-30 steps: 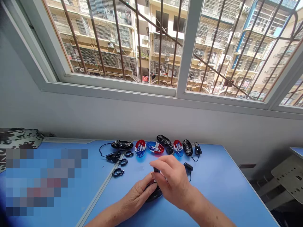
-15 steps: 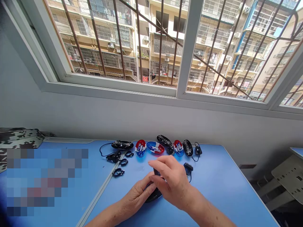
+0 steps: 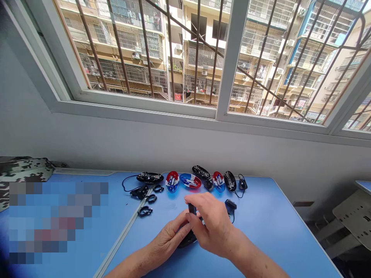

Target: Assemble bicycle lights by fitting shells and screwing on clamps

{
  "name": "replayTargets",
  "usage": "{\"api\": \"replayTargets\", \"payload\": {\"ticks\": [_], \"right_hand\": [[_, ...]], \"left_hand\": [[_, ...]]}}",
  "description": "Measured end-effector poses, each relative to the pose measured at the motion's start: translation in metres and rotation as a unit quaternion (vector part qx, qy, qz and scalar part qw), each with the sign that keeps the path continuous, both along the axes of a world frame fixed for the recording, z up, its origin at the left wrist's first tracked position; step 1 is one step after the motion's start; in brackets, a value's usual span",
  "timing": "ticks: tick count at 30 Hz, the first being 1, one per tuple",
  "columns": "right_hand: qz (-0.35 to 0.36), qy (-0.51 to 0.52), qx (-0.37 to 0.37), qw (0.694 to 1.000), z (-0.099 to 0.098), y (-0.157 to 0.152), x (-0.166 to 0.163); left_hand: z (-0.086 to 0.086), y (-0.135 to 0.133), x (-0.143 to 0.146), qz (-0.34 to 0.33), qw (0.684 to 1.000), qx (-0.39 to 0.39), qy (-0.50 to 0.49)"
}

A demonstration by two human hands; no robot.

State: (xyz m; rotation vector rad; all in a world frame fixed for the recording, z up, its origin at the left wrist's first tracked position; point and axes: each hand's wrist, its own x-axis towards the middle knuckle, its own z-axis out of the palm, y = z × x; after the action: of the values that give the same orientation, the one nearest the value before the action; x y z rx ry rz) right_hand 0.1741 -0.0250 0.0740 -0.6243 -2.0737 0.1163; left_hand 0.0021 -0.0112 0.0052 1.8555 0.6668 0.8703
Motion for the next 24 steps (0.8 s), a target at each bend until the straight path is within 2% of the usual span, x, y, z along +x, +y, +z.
{"api": "replayTargets", "payload": {"ticks": [5,13,20,24], "right_hand": [[-0.003,0.007,-0.001,1.0,-0.006,0.004,0.001],[-0.009,0.016,0.003,1.0,-0.007,0.006,0.001],[-0.012,0.039,-0.008,0.999,-0.006,0.005,0.0],[-0.016,0.045,0.001,0.999,-0.006,0.006,0.0]], "left_hand": [[-0.01,0.001,0.0,0.034,0.999,0.015,0.009],[-0.003,-0.002,-0.001,0.019,0.999,0.034,0.026],[-0.016,-0.001,0.0,0.029,0.997,0.026,0.072],[-0.016,0.0,0.001,0.036,0.994,0.054,0.091]]}}
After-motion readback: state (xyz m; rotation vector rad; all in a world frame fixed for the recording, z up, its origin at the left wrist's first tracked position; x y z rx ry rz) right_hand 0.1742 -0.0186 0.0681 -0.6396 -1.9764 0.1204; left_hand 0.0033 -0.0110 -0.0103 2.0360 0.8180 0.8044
